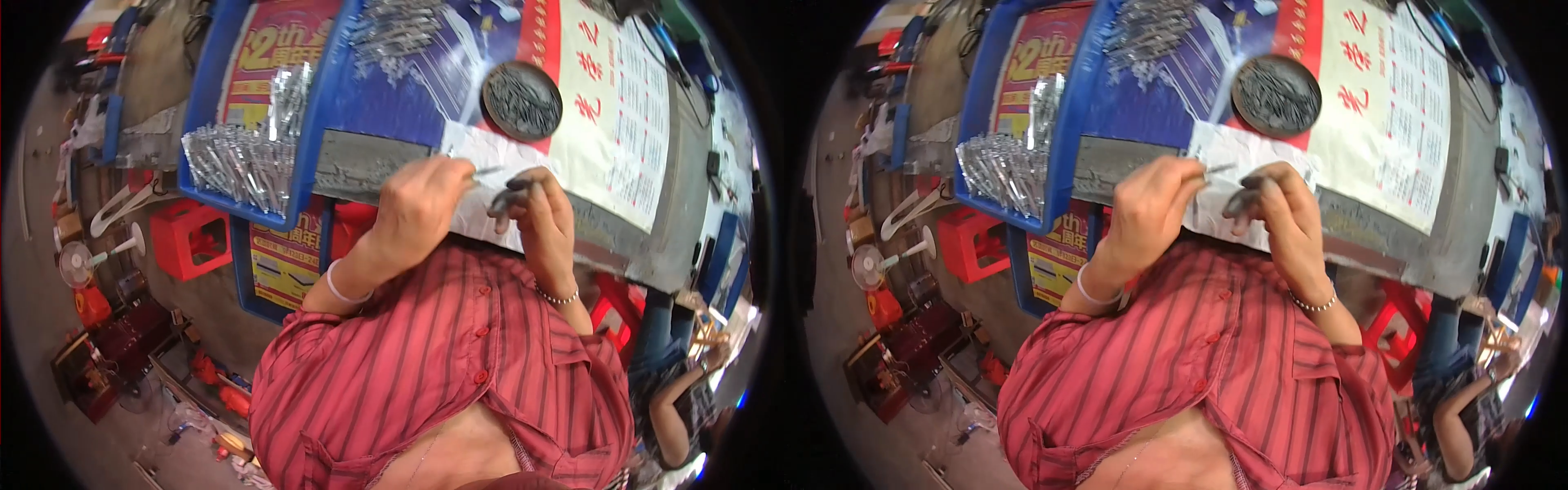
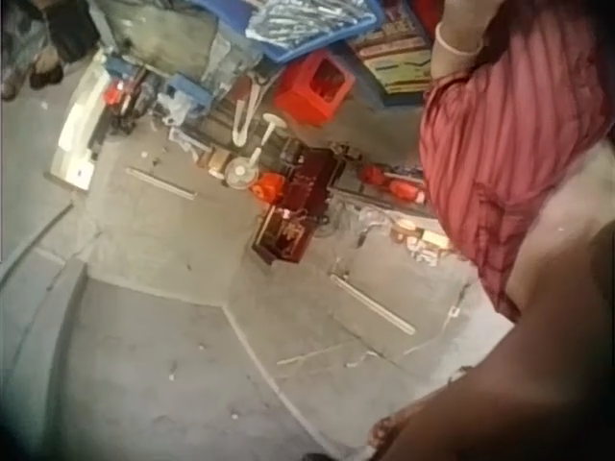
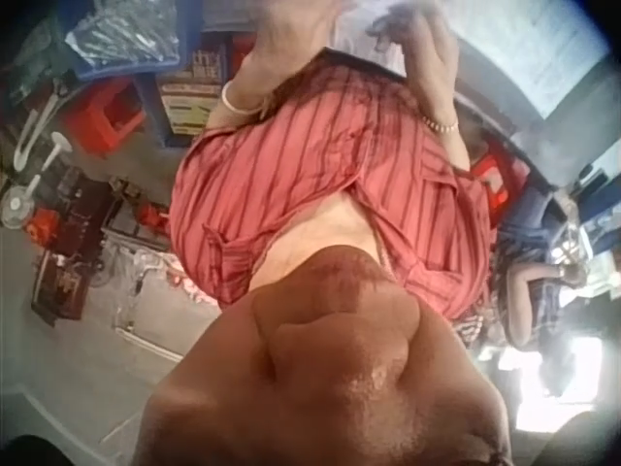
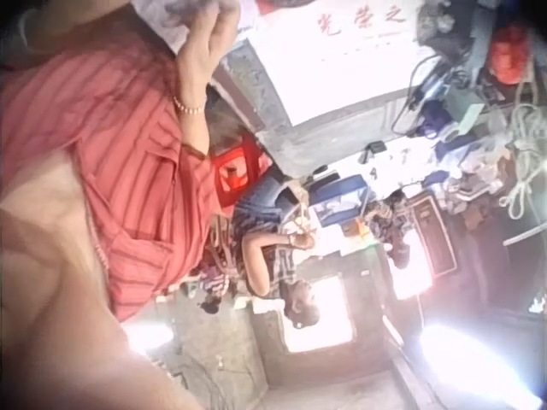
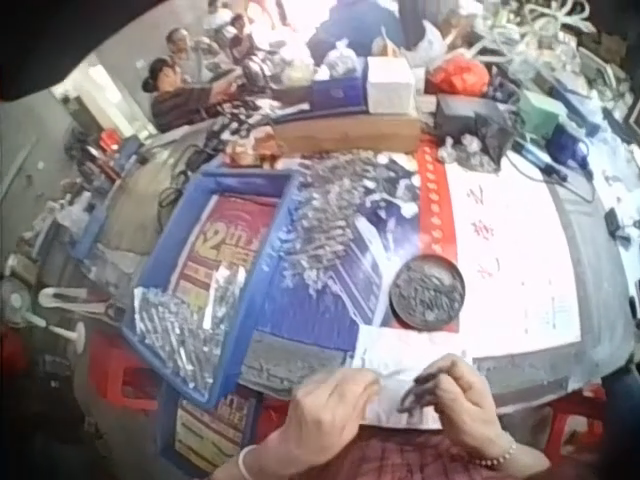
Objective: Manually inserting small metal pins into a circular component at a manufacturing workbench.
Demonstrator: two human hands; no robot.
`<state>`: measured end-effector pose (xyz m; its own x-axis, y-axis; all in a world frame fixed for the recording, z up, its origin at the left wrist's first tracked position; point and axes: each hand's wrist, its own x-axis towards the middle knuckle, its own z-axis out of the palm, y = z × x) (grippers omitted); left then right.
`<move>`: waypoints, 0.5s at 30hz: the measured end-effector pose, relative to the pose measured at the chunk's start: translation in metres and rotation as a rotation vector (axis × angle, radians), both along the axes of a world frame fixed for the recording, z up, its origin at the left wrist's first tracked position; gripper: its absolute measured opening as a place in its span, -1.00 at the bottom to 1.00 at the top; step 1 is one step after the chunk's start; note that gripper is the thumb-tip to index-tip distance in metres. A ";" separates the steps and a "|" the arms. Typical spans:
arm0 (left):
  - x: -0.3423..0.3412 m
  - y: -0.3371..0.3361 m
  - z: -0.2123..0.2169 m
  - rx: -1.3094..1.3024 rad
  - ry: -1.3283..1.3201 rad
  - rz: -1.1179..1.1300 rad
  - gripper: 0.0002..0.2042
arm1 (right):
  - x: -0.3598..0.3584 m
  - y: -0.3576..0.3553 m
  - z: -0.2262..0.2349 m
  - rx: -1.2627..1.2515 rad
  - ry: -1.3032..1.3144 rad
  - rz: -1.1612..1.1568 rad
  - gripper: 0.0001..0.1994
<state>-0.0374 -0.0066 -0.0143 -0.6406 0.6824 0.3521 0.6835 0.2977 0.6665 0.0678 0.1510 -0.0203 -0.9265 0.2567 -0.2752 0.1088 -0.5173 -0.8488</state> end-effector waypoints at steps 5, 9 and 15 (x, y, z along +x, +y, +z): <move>-0.089 0.021 -0.021 0.044 0.188 0.212 -0.92 | 0.002 0.016 0.006 0.212 0.026 -0.056 -0.87; -0.153 0.027 -0.054 -0.028 0.436 0.327 -0.97 | 0.005 0.008 0.011 0.267 0.010 0.030 -0.93; -0.147 0.041 -0.048 -0.201 0.437 0.420 -0.92 | 0.019 0.008 0.009 0.357 -0.013 0.073 -0.96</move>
